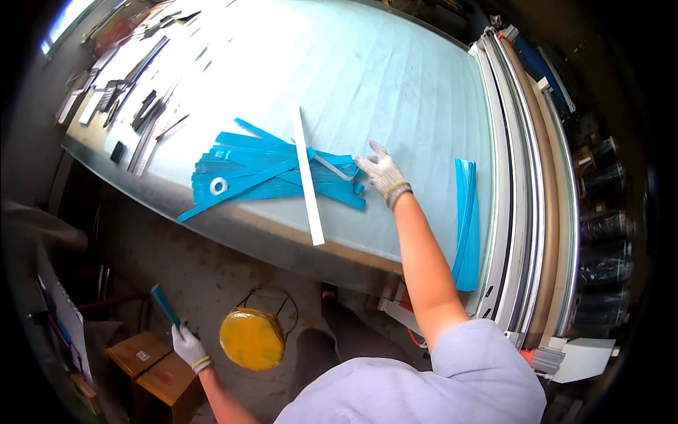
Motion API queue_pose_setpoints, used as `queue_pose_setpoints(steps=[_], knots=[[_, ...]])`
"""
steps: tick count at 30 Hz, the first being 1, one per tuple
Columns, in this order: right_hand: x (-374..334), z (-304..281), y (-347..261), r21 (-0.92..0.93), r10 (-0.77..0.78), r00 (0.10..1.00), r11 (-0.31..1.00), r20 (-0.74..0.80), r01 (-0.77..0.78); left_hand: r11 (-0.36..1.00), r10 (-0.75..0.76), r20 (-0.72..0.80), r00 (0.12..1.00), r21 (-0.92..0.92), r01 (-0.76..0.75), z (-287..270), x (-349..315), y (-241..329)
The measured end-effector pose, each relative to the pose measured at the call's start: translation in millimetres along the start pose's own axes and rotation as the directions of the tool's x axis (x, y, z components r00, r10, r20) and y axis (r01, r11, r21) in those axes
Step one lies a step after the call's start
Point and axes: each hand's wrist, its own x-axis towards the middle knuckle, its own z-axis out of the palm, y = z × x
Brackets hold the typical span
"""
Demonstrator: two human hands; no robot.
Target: The person picks up blue plastic strips and white rods from the floor and table, measures the strips with a ruler, and then inserts the white rods into the blue strips. The person repeats this process for multiple strips, stacking the assembled pieces on the table.
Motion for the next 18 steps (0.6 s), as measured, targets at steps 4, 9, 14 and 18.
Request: queue_pose_setpoints(steps=[4,9,14,18], knots=[[-15,-35,58,-0.11,-0.115,0.988,0.989,-0.105,0.103,0.975,0.2,0.203,0.959,0.056,-0.215,77,45,136],[-79,-14,86,-0.034,-0.141,0.964,0.99,-0.224,0.137,0.872,0.352,0.33,0.876,0.223,-0.435,127,98,164],[-141,8,94,-0.127,-0.118,0.973,0.988,-0.198,0.094,0.603,0.628,0.407,0.663,0.284,-0.745,155,169,141],[-170,36,106,-0.203,-0.055,0.937,0.979,-0.345,-0.017,0.578,0.533,0.562,0.633,0.305,-0.757,164,203,159]])
